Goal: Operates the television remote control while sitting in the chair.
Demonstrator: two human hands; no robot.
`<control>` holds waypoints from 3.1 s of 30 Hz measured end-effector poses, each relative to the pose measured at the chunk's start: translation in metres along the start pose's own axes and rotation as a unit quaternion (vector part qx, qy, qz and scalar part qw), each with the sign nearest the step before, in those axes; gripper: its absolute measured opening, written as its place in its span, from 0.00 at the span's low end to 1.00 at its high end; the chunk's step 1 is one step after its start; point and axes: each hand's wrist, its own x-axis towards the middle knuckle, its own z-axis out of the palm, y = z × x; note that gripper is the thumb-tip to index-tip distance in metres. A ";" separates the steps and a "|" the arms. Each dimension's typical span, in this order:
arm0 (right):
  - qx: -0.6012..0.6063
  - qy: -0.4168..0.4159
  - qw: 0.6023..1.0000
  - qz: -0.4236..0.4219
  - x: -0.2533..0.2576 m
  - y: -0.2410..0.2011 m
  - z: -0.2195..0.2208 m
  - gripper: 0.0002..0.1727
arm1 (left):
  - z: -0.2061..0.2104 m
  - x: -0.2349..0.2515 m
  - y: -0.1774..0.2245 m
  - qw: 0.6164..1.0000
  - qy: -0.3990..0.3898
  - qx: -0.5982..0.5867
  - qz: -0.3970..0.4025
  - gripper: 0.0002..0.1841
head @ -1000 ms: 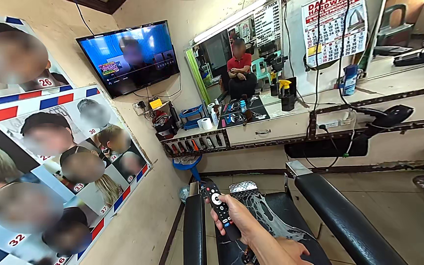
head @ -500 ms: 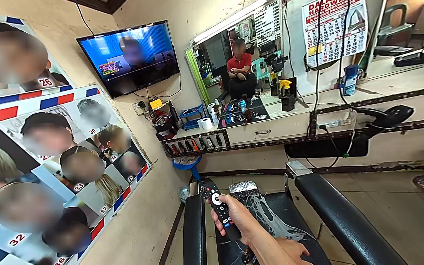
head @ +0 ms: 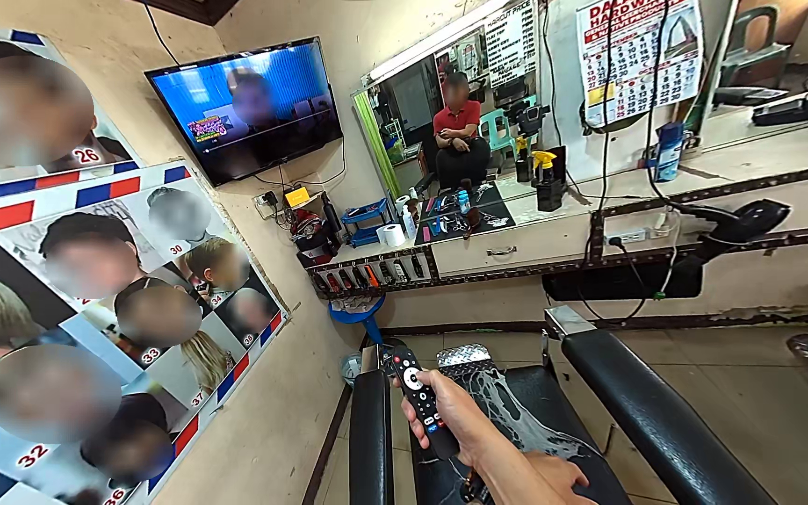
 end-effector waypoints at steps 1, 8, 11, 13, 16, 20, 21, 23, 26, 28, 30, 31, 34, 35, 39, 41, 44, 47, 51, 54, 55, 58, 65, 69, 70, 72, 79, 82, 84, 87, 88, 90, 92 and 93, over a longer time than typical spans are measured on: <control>-0.003 -0.004 1.000 -0.002 0.000 0.000 0.000 0.30 | 0.001 0.002 -0.004 1.000 0.000 0.001 0.006 0.28; -0.004 -0.005 1.000 -0.002 0.000 0.000 0.000 0.30 | -0.004 -0.010 0.006 1.000 0.000 -0.002 -0.003 0.28; -0.011 -0.009 1.000 -0.001 -0.001 -0.001 0.001 0.30 | -0.002 -0.004 0.002 1.000 0.001 0.002 0.003 0.29; -0.010 -0.010 1.000 0.001 -0.001 -0.001 0.001 0.30 | 0.000 0.002 -0.004 1.000 -0.003 -0.001 0.003 0.28; -0.008 -0.010 1.000 0.000 0.000 0.000 0.000 0.30 | 0.003 0.008 -0.012 1.000 -0.001 0.000 0.008 0.28; -0.012 -0.006 1.000 0.000 -0.001 -0.001 0.001 0.30 | -0.005 -0.011 0.011 1.000 -0.001 -0.006 -0.020 0.28; -0.012 -0.008 1.000 0.001 -0.001 -0.001 0.001 0.30 | -0.005 -0.012 0.011 1.000 0.000 -0.007 -0.019 0.28; -0.012 -0.010 1.000 0.001 -0.001 -0.001 0.001 0.30 | -0.005 -0.011 0.011 1.000 0.001 -0.007 -0.016 0.28; -0.009 -0.008 1.000 0.002 -0.002 -0.001 0.001 0.30 | -0.005 -0.009 0.009 1.000 -0.001 -0.001 -0.014 0.29; -0.009 -0.009 1.000 0.002 -0.001 0.000 0.001 0.31 | -0.004 -0.008 0.008 1.000 0.000 -0.001 -0.011 0.29; -0.008 -0.012 1.000 0.003 0.000 0.000 0.000 0.31 | -0.004 -0.008 0.008 1.000 -0.002 -0.003 -0.011 0.29; -0.007 -0.014 1.000 0.002 0.000 0.000 0.000 0.30 | -0.004 -0.008 0.008 1.000 -0.003 -0.004 -0.013 0.29; -0.014 -0.027 0.999 -0.014 0.000 0.000 -0.001 0.25 | -0.005 -0.009 0.009 1.000 -0.003 -0.004 -0.014 0.29; -0.016 -0.029 0.999 -0.020 0.000 0.001 -0.001 0.24 | -0.004 -0.009 0.009 1.000 -0.002 -0.004 -0.014 0.29; -0.022 -0.030 0.999 -0.021 0.001 0.002 -0.002 0.24 | -0.002 -0.006 0.006 1.000 0.003 0.000 -0.007 0.28; -0.023 -0.028 0.999 -0.018 0.001 0.002 -0.002 0.24 | -0.003 -0.007 0.006 1.000 0.001 0.000 -0.006 0.29; -0.027 -0.022 0.999 -0.013 0.001 0.001 -0.002 0.25 | -0.002 -0.005 0.004 1.000 0.001 0.001 -0.004 0.29; -0.028 -0.022 0.999 -0.012 0.000 0.001 -0.001 0.25 | -0.003 -0.010 0.007 1.000 0.006 -0.001 -0.001 0.28; -0.028 -0.024 0.999 -0.016 0.000 0.002 -0.002 0.24 | -0.002 -0.005 0.005 1.000 0.006 -0.008 -0.005 0.29; -0.030 -0.020 0.999 -0.014 0.001 0.002 -0.001 0.24 | -0.001 -0.005 0.004 1.000 0.005 -0.005 -0.006 0.29; -0.032 -0.019 0.999 -0.012 0.001 0.002 -0.001 0.24 | -0.002 -0.006 0.005 1.000 0.006 -0.005 -0.008 0.29; -0.037 -0.017 0.999 -0.010 0.001 0.001 -0.001 0.23 | -0.011 -0.024 0.019 1.000 0.005 -0.008 -0.019 0.28; -0.044 -0.003 0.999 -0.024 0.001 0.001 0.001 0.22 | -0.002 -0.004 0.004 1.000 0.000 0.003 -0.008 0.29; -0.023 -0.005 1.000 -0.009 0.001 0.002 -0.001 0.26 | 0.007 0.016 -0.022 0.999 0.010 0.007 0.029 0.28; -0.025 -0.005 1.000 -0.006 0.000 0.002 0.000 0.26 | 0.005 0.013 -0.018 1.000 0.008 0.005 0.021 0.28; -0.033 -0.006 0.999 -0.007 0.000 0.001 0.000 0.23 | 0.000 0.003 -0.004 1.000 -0.003 0.001 -0.004 0.29; -0.041 -0.019 0.999 -0.030 0.001 0.004 -0.001 0.22 | -0.003 -0.011 0.011 1.000 0.014 -0.001 -0.020 0.28; -0.042 -0.019 0.999 -0.026 0.001 0.002 -0.001 0.22 | -0.012 -0.032 0.024 0.999 0.019 -0.020 -0.027 0.27; -0.040 -0.023 0.999 -0.024 0.002 0.003 -0.002 0.21 | -0.008 -0.022 0.011 1.000 0.018 -0.022 -0.011 0.27; -0.035 -0.024 0.999 -0.025 0.003 0.005 -0.002 0.21 | 0.002 0.000 -0.012 1.000 0.019 -0.012 0.014 0.27; -0.036 -0.025 0.999 -0.026 0.003 0.004 -0.003 0.21 | -0.001 -0.007 -0.005 1.000 0.018 -0.011 0.005 0.27; -0.036 -0.026 0.999 -0.027 0.003 0.004 -0.002 0.21 | -0.009 -0.023 0.013 1.000 0.014 -0.016 -0.018 0.27; -0.030 -0.025 0.999 -0.029 0.003 0.005 -0.003 0.21 | -0.001 -0.007 -0.005 1.000 0.016 -0.009 0.004 0.27; -0.030 -0.024 0.999 -0.028 0.004 0.005 -0.003 0.21 | 0.003 0.003 -0.015 1.000 0.014 -0.004 0.016 0.27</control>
